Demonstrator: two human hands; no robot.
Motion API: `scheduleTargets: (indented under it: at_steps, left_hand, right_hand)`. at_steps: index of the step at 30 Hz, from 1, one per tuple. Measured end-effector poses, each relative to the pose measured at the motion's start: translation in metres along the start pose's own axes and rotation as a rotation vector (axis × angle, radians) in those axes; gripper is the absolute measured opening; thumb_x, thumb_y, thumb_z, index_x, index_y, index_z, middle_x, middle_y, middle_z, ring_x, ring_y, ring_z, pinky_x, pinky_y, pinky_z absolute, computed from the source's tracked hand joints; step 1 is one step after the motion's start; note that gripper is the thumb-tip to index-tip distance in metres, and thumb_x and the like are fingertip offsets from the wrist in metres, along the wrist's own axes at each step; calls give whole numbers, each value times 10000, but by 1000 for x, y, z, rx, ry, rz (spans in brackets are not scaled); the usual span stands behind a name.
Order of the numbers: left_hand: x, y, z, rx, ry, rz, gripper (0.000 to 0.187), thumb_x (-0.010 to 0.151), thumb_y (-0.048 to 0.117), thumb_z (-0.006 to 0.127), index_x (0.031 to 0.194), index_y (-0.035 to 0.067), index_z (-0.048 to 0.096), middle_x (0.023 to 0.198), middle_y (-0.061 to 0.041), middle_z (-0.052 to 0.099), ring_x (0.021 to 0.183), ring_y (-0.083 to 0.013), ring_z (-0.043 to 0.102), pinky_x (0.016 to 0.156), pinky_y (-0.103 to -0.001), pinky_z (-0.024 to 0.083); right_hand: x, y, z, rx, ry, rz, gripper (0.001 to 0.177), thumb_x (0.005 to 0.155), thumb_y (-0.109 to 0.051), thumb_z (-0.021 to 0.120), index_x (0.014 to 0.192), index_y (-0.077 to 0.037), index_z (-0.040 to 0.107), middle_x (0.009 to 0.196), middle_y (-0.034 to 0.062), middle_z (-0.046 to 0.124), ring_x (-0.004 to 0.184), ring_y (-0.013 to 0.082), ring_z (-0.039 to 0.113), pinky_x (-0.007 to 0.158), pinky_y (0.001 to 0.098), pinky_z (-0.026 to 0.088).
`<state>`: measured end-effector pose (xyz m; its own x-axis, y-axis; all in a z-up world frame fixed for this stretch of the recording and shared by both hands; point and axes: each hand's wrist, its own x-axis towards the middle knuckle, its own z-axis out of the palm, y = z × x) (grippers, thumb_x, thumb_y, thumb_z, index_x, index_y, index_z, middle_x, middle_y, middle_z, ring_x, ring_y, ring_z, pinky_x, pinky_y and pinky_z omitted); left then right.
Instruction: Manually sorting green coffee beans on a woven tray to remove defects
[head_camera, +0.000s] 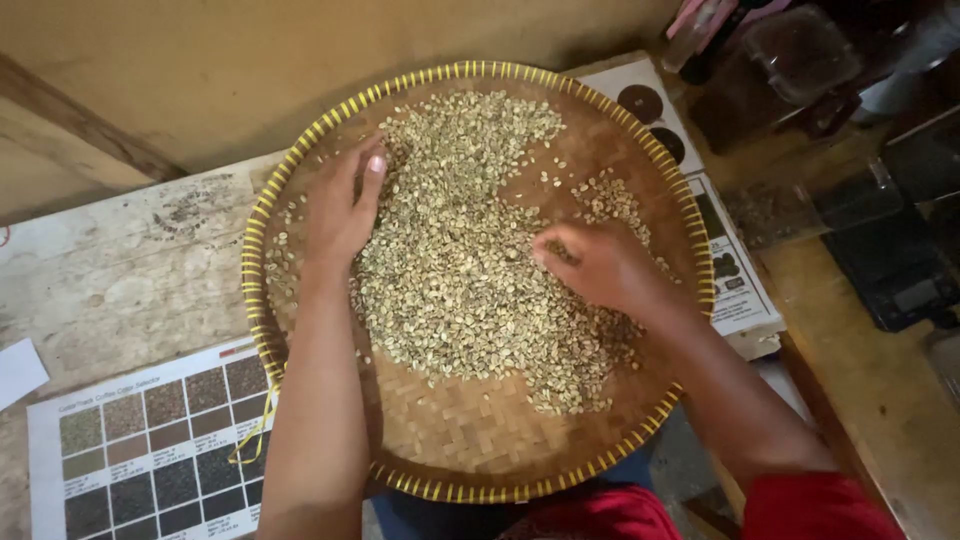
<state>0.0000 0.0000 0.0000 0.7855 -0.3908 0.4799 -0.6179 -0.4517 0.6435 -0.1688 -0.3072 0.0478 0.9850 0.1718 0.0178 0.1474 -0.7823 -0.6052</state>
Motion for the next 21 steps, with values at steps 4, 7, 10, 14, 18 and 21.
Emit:
scheduleTargets:
  at_steps: [4,7,10,14,18,21]
  left_hand:
    - [-2,5,-3,-4,10,-3,357,1130,260,527,1414,71,631,1191,-218,723,1142,-465,639,1034,-560,455]
    - [-4,14,-5,34,8,-9,366,1130,274,525,1415,75,638,1190,-199,731,1146,-441,645,1035,-543,457]
    - [-3,9,-3,40,14,-7,364,1130,276,530,1428,94,634,1199,-186,731,1158,-425,643,1042,-535,459]
    - [-4,11,-5,26,-35,-52,384,1128,298,504,1438,102,618,1215,-192,721,1179,-432,631,1060,-540,449]
    - [-2,6,-5,20,-48,-51,383,1130,291,489,1447,112,608,1216,-202,716,1182,-439,626,1055,-546,451]
    - [-3,10,-4,24,-22,-58,372,1130,295,503,1426,107,626,1216,-207,713,1182,-443,630,1060,-547,445]
  right_hand:
    - [-10,-20,-13,34,-227,159,280,1033,-201,592,1266,-109,717,836,218,781,683,370,762,648,493,603]
    - [-23,-23,-6,84,-246,169,248,997,-132,644,1220,-71,736,781,243,783,586,381,747,565,477,583]
    - [-25,6,14,80,-228,97,225,986,-136,660,1178,-112,775,623,190,734,359,207,533,425,364,433]
    - [-29,-10,10,132,-185,10,235,987,-108,635,1180,-98,767,727,163,771,480,237,656,468,335,511]
    - [-27,1,19,84,-222,-118,220,887,-12,662,1048,-63,802,636,217,712,437,320,631,435,430,449]
    - [-21,12,14,194,-199,-40,227,909,-14,637,1049,-84,801,614,141,723,399,176,556,448,320,460]
